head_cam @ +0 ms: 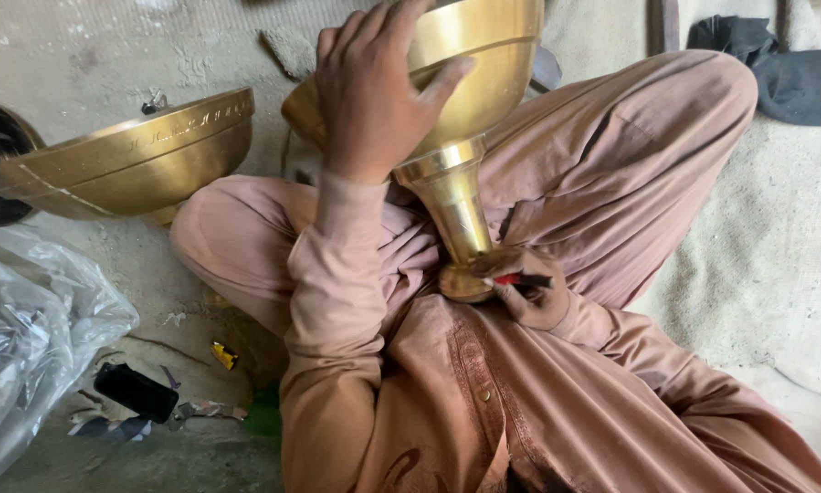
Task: The person sits cross-legged on the floor holding a large brass vase between their legs and engraves decorative patterns into its stem using a small hand graver. They rotate the vase to reach new areas, briefly set it aside to reposition another brass vessel, then resume engraving the stem and base.
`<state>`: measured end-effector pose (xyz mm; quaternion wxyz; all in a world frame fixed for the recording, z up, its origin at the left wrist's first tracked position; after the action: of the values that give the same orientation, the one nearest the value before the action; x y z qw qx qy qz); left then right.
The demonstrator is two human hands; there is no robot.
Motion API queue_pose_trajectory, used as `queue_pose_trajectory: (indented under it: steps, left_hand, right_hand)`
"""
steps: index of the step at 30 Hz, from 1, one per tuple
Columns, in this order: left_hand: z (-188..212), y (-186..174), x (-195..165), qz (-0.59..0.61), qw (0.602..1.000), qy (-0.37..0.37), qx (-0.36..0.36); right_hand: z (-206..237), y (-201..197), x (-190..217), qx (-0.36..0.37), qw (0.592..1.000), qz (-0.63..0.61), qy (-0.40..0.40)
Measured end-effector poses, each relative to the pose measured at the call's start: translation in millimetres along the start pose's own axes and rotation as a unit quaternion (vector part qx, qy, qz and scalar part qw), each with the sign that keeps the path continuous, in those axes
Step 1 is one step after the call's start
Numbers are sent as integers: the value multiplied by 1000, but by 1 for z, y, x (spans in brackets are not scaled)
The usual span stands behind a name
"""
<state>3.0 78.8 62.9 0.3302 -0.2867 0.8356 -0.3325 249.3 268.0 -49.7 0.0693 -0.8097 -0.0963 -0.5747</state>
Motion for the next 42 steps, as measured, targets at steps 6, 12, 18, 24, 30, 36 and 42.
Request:
queue_pose_trajectory:
  steps: [6,12,18,24,30,36,42]
  left_hand:
    - [16,-1,18,111,985,-133,-8]
    - [93,-21,73,339,888,-280,-139]
    - [122,-7,93,373,838,-331,-219]
    - [120,-2,94,383,844,-314,-207]
    - [120,-3,95,358,860,-301,-206]
    - [118,-3,94,322,875,-296,-208]
    - [118,-1,95,326,870,-299,-217]
  right_hand:
    - [-11,-6,17,68,998,-13,15]
    - [-12,-9,12,41,997,-2,58]
    - [-26,-3,-2,-128,980,-29,150]
    - [-41,4,5,-148,979,39,135]
    - [-40,2,0,-149,973,41,173]
    - [-43,-4,0,-111,974,63,188]
    - [-46,-6,7,-50,974,68,211]
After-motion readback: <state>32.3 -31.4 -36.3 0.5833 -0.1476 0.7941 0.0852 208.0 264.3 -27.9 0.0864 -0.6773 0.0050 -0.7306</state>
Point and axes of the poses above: each hand's wrist, its own z-axis away from the middle knuckle, its own y-axis out of the palm, x = y × z, the point moved 2 cm from there along -z, towards the middle knuckle, and after that the axes turned 6 degrees about -z, right-handed, at the moved point
